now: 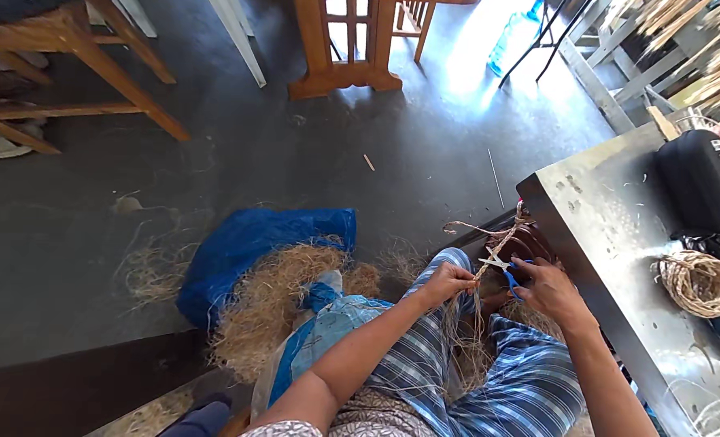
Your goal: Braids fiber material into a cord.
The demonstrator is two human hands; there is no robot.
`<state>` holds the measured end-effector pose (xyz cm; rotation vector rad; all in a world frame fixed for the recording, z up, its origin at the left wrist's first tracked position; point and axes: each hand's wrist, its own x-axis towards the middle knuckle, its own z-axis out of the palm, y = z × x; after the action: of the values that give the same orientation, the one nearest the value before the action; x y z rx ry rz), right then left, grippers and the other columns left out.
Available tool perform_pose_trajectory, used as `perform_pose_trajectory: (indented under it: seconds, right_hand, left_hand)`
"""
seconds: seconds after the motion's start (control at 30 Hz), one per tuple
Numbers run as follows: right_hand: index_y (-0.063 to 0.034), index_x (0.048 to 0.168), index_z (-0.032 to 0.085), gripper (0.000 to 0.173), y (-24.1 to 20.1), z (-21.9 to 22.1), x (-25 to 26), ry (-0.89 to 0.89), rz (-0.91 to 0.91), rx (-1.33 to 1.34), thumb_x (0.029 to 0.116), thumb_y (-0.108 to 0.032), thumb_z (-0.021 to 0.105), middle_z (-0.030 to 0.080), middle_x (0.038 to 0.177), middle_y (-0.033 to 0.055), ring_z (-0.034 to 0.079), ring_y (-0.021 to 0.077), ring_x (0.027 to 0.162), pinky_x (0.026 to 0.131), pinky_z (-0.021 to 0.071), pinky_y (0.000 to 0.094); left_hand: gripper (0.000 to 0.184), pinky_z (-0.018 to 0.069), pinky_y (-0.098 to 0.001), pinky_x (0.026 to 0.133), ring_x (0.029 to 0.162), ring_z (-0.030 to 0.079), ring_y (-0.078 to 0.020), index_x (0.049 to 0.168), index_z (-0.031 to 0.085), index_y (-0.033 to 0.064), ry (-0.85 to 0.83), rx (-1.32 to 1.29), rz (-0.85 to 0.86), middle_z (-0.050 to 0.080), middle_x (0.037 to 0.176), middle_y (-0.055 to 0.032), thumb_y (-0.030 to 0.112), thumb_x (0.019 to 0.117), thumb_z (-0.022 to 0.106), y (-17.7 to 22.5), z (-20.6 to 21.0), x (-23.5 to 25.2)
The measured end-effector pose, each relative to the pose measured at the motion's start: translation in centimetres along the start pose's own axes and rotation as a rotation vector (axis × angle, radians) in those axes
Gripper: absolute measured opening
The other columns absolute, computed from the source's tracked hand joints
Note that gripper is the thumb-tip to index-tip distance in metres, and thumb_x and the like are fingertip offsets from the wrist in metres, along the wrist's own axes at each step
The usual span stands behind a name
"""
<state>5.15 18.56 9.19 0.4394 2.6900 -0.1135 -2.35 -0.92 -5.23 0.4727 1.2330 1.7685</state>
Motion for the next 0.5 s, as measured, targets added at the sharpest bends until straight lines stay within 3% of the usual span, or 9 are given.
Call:
perform_pose_trajectory:
  seconds: [0.2, 0.33, 0.5]
  right_hand:
    - [-0.0174, 0.148, 0.058, 0.062, -0.23, 0.15, -0.17, -0.018, -0.006, -0.031, 0.0896, -0.028, 0.076, 0.064, 0.128, 0.0245, 0.065, 0.0425, 0.11, 0.093, 0.0506, 0.0596]
    - [-0.0122, 0.144, 0.061, 0.055, -0.04, 0.25, -0.35, -0.015, -0.06, -0.007, 0.092, -0.026, 0.074, 0.067, 0.117, 0.0258, 0.066, 0.0431, 0.103, 0.091, 0.0507, 0.0601]
    - [-0.0088, 0.137, 0.065, 0.047, -0.33, 0.25, -0.36, -0.044, -0.074, -0.035, 0.0939, -0.027, 0.071, 0.071, 0.114, 0.0237, 0.067, 0.0435, 0.107, 0.093, 0.0503, 0.0614]
  left_hand:
    - [0.013, 0.0371, -0.0148, 0.05, 0.055, 0.047, 0.0041, 0.096, 0.073, 0.0001, 0.018, 0.009, 0.015, 0.066, 0.075, 0.0058, 0.004, 0.0994, 0.061, -0.17, 0.01, 0.0]
    - [0.012, 0.0396, -0.0153, 0.053, 0.058, 0.051, 0.0039, 0.097, 0.073, 0.0, 0.031, 0.033, 0.034, 0.067, 0.076, 0.0051, 0.005, 0.0989, 0.062, -0.41, 0.04, 0.08]
    - [0.014, 0.0441, -0.0161, 0.06, 0.063, 0.053, 0.0037, 0.096, 0.073, -0.0015, 0.055, 0.077, 0.09, 0.067, 0.078, 0.0046, 0.005, 0.0992, 0.061, -0.65, 0.2, 0.04]
